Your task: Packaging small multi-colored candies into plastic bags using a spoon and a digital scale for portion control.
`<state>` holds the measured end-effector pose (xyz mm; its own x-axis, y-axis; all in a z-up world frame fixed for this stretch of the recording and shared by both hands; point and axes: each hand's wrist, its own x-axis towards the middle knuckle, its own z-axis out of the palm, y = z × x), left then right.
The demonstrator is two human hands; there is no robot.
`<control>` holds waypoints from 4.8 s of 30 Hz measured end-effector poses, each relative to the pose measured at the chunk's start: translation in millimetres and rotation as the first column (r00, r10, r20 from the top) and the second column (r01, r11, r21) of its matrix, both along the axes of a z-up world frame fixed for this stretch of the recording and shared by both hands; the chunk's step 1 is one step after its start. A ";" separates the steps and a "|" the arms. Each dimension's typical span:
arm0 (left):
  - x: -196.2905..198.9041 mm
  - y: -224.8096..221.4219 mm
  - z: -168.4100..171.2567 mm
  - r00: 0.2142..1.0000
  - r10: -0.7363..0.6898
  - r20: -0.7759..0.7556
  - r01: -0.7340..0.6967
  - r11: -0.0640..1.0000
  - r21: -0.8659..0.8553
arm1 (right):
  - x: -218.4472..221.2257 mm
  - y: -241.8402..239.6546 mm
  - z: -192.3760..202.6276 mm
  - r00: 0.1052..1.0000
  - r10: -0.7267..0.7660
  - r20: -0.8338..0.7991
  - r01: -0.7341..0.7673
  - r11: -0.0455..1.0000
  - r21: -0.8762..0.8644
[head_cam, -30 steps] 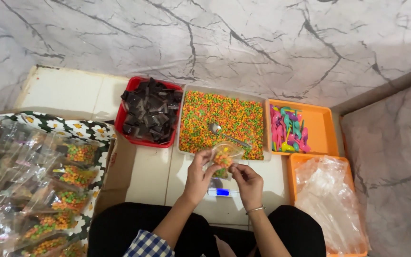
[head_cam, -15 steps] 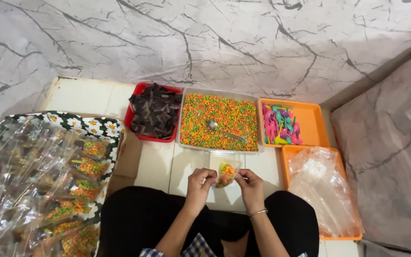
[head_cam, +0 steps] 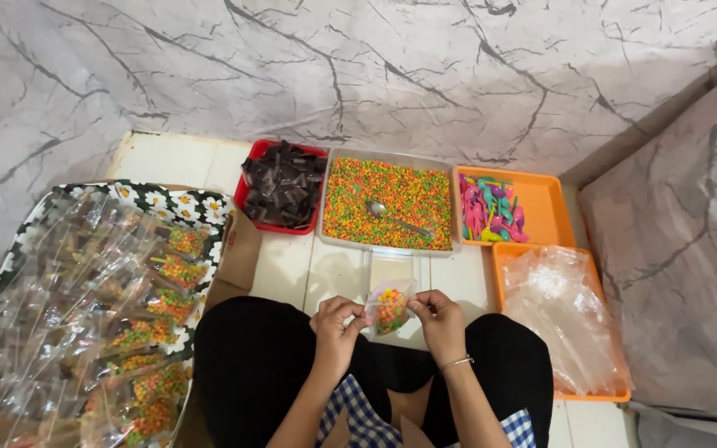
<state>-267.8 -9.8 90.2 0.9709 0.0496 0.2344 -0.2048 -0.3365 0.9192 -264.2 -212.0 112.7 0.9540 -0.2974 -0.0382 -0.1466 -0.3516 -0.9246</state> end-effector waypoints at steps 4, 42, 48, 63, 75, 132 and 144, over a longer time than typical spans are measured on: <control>-7.0 1.8 25.6 0.994 -0.078 -0.083 0.087 0.990 0.109 | 0.5 -5.3 -0.1 0.999 0.009 -0.037 -0.010 1.000 -0.008; 99.1 -34.9 -153.2 0.754 0.446 -0.481 -0.511 0.860 -0.003 | -29.2 -132.2 -58.3 0.966 -0.116 -0.230 0.009 0.907 -0.422; 95.3 -32.2 -146.9 0.752 0.461 -0.471 -0.505 0.862 0.038 | -28.6 -129.6 -55.1 0.968 -0.115 -0.224 0.005 0.898 -0.440; 91.2 -40.6 -191.1 0.814 0.297 -0.500 -0.371 0.927 -0.052 | -29.0 -128.5 -52.3 0.966 -0.119 -0.230 0.008 0.903 -0.430; 79.3 -14.2 34.7 0.949 0.150 0.277 -0.185 0.977 0.106 | 4.9 -37.8 21.4 0.968 0.174 0.182 -0.078 0.894 -0.441; 146.3 92.4 -73.2 0.697 0.717 -0.021 -0.691 0.680 0.244 | 341.3 224.4 -157.0 0.968 0.225 -0.108 -0.239 0.960 -0.148; 145.1 92.9 -71.9 0.706 0.708 0.014 -0.690 0.683 0.240 | 342.9 205.3 -159.5 0.775 0.617 0.137 -0.249 0.497 -0.831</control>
<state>-122.7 83.2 18.3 0.6887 0.6793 0.2535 0.2349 -0.5398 0.8083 78.6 -6.7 -46.8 0.8356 0.4175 0.3570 0.5109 -0.8294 -0.2258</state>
